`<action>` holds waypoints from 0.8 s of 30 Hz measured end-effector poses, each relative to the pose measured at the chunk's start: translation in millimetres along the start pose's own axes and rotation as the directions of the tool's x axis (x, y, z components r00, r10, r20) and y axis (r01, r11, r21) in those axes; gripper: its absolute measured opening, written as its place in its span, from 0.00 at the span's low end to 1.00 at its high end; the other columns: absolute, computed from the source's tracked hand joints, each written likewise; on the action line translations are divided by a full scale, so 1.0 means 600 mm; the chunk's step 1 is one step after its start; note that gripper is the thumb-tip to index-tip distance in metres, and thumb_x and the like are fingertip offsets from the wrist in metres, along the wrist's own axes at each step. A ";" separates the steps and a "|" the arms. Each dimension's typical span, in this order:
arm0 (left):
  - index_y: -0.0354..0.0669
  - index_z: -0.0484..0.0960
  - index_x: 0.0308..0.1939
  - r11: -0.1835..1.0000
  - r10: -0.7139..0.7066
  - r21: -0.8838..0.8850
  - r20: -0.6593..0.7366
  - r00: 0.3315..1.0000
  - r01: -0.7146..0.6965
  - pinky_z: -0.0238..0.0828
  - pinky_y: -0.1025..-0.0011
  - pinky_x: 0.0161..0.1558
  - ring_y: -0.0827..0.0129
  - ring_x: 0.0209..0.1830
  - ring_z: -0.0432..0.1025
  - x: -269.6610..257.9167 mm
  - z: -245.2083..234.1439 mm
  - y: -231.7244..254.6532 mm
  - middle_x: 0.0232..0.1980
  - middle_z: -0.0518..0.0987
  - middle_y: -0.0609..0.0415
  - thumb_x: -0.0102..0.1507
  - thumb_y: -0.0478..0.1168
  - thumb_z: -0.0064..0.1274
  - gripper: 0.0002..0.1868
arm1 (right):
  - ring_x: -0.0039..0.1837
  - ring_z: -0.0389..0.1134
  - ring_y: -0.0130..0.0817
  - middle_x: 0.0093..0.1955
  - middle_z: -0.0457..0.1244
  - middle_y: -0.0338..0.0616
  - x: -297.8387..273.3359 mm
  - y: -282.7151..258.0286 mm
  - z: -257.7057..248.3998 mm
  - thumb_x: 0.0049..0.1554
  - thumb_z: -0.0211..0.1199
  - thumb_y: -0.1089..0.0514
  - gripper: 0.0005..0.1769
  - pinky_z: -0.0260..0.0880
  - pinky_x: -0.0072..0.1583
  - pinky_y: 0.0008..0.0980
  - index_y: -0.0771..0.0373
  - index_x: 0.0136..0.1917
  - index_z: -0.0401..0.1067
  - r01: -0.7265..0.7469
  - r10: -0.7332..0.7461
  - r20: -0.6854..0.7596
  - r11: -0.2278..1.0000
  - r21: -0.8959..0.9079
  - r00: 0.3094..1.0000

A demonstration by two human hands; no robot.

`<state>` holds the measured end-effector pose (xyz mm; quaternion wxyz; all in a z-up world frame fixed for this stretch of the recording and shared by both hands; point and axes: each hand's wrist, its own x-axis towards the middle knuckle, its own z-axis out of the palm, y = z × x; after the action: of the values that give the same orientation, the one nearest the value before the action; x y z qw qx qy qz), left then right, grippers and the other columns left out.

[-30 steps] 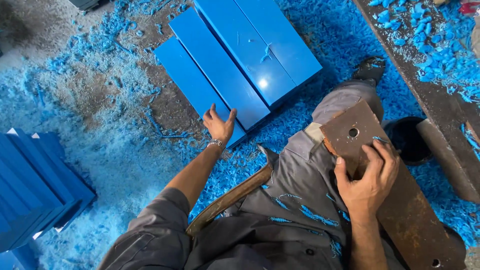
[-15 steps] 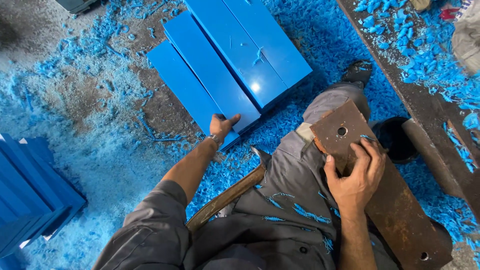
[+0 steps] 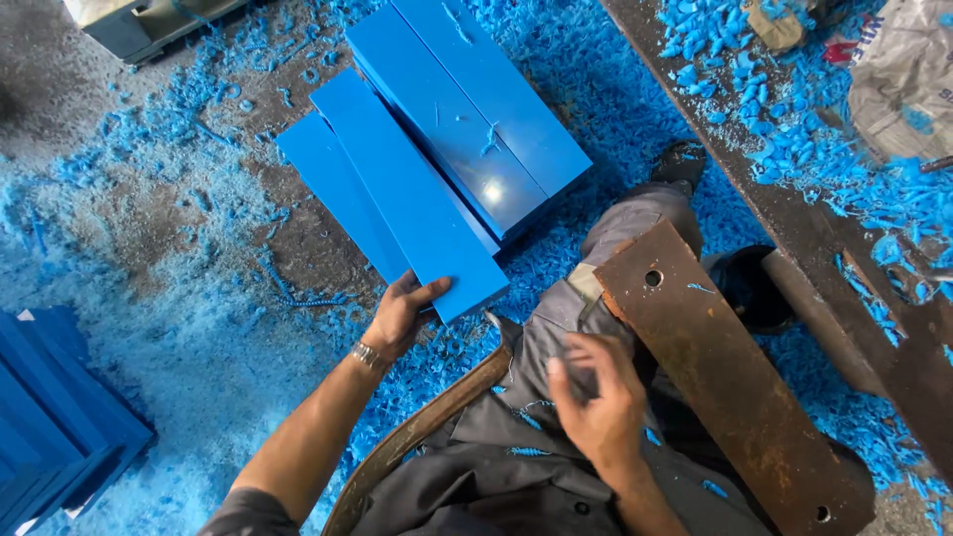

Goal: The person sits at a bench drill press and drills holes through rusty flat metal plates. They position each plate under the drill bit, hold it steady with one hand, pull the drill press lever with the other, then set the drilled plate aside and take the next plate.

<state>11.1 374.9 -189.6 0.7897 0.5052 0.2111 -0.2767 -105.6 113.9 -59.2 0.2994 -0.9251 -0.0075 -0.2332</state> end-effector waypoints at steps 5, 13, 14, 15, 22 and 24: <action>0.37 0.74 0.63 0.994 -0.072 -0.071 0.098 0.993 0.079 0.75 0.67 0.50 0.66 0.51 0.77 -0.103 0.083 0.038 0.57 0.81 0.49 0.58 0.47 0.64 0.32 | 0.46 0.75 0.31 0.49 0.71 0.47 0.011 0.000 0.104 0.54 0.65 0.44 0.26 0.77 0.46 0.38 0.61 0.60 0.71 -0.840 0.431 0.721 0.301 0.452 0.543; 0.39 0.71 0.66 0.954 -0.210 -0.169 0.221 0.952 0.250 0.70 0.61 0.47 0.61 0.47 0.75 -0.087 0.098 0.012 0.55 0.79 0.45 0.63 0.61 0.55 0.37 | 0.43 0.68 0.31 0.45 0.69 0.45 0.003 0.012 0.070 0.53 0.70 0.51 0.19 0.66 0.44 0.35 0.69 0.50 0.78 -0.861 0.671 0.568 0.225 0.457 0.476; 0.41 0.69 0.66 0.937 -0.218 -0.236 0.184 0.959 0.258 0.70 0.57 0.48 0.60 0.49 0.75 -0.081 0.108 0.025 0.56 0.79 0.46 0.62 0.62 0.51 0.37 | 0.41 0.65 0.34 0.42 0.68 0.47 -0.003 0.013 0.052 0.52 0.71 0.54 0.18 0.64 0.42 0.39 0.73 0.47 0.78 -0.803 0.630 0.538 0.250 0.541 0.559; 0.41 0.69 0.66 0.939 -0.218 -0.226 0.189 0.957 0.259 0.70 0.57 0.48 0.60 0.49 0.75 -0.056 0.089 0.024 0.56 0.79 0.46 0.62 0.62 0.51 0.37 | 0.41 0.65 0.34 0.42 0.68 0.47 -0.004 0.021 0.020 0.52 0.71 0.54 0.18 0.64 0.42 0.39 0.73 0.47 0.78 -0.799 0.634 0.531 0.248 0.548 0.562; 0.43 0.76 0.54 0.920 -0.030 -0.392 -0.115 0.993 -0.018 0.76 0.52 0.51 0.57 0.49 0.77 0.003 0.052 0.035 0.53 0.80 0.48 0.62 0.48 0.56 0.20 | 0.50 0.69 0.39 0.49 0.68 0.48 -0.194 0.169 -0.236 0.53 0.64 0.55 0.20 0.70 0.51 0.41 0.69 0.56 0.72 -0.734 0.887 0.296 0.068 0.676 0.355; 0.42 0.79 0.51 0.959 0.012 -0.282 -0.096 0.995 -0.038 0.76 0.57 0.50 0.60 0.47 0.77 -0.003 0.062 0.030 0.50 0.82 0.50 0.64 0.45 0.59 0.15 | 0.51 0.69 0.38 0.50 0.67 0.47 -0.277 0.222 -0.278 0.55 0.62 0.54 0.21 0.70 0.53 0.41 0.67 0.59 0.69 -0.697 0.963 0.156 0.043 0.716 0.219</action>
<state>23.4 347.2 -161.4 0.8467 0.4017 0.2788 -0.2097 -304.6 -67.5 -86.5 0.6746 -0.4996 0.5204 -0.1565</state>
